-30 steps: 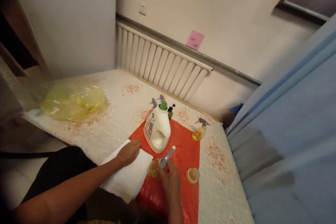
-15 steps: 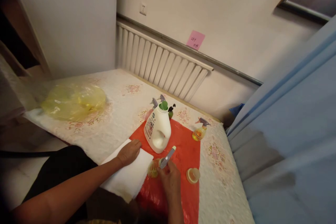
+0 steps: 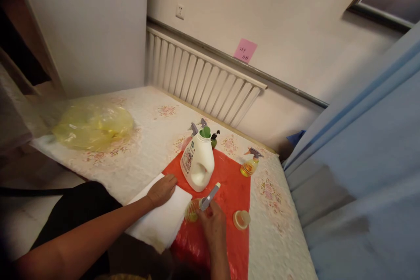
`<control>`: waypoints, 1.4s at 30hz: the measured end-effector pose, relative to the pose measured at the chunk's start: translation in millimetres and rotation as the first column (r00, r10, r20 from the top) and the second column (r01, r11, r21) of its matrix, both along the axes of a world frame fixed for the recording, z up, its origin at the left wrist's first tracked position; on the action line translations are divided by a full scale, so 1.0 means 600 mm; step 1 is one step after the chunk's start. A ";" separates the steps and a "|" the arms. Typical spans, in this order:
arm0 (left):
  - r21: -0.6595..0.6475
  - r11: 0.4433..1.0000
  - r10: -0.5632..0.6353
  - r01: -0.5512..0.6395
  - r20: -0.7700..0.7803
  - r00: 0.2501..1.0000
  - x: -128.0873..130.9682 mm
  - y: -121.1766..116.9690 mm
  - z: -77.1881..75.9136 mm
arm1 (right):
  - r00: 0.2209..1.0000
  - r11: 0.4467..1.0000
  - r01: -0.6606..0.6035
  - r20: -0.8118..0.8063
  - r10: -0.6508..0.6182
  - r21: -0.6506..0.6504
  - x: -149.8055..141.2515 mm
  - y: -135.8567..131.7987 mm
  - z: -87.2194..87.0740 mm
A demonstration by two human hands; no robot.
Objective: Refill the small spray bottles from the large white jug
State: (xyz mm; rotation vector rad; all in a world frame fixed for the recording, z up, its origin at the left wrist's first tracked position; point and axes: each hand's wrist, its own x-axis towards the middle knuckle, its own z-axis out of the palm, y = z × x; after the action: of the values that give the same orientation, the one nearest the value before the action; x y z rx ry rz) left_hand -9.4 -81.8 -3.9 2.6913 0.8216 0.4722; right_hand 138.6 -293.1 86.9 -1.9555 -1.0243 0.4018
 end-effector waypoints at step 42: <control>-0.484 0.795 -0.141 0.365 0.437 0.889 0.056 -0.173 0.092 | 0.992 0.945 0.124 -0.050 -0.114 0.302 -0.009 0.002 0.047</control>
State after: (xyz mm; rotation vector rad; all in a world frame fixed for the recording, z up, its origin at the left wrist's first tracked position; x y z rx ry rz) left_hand 24.2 -185.6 51.5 2.0282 0.3824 0.5604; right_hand 133.2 -292.1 115.0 -1.7158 -0.8848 0.1937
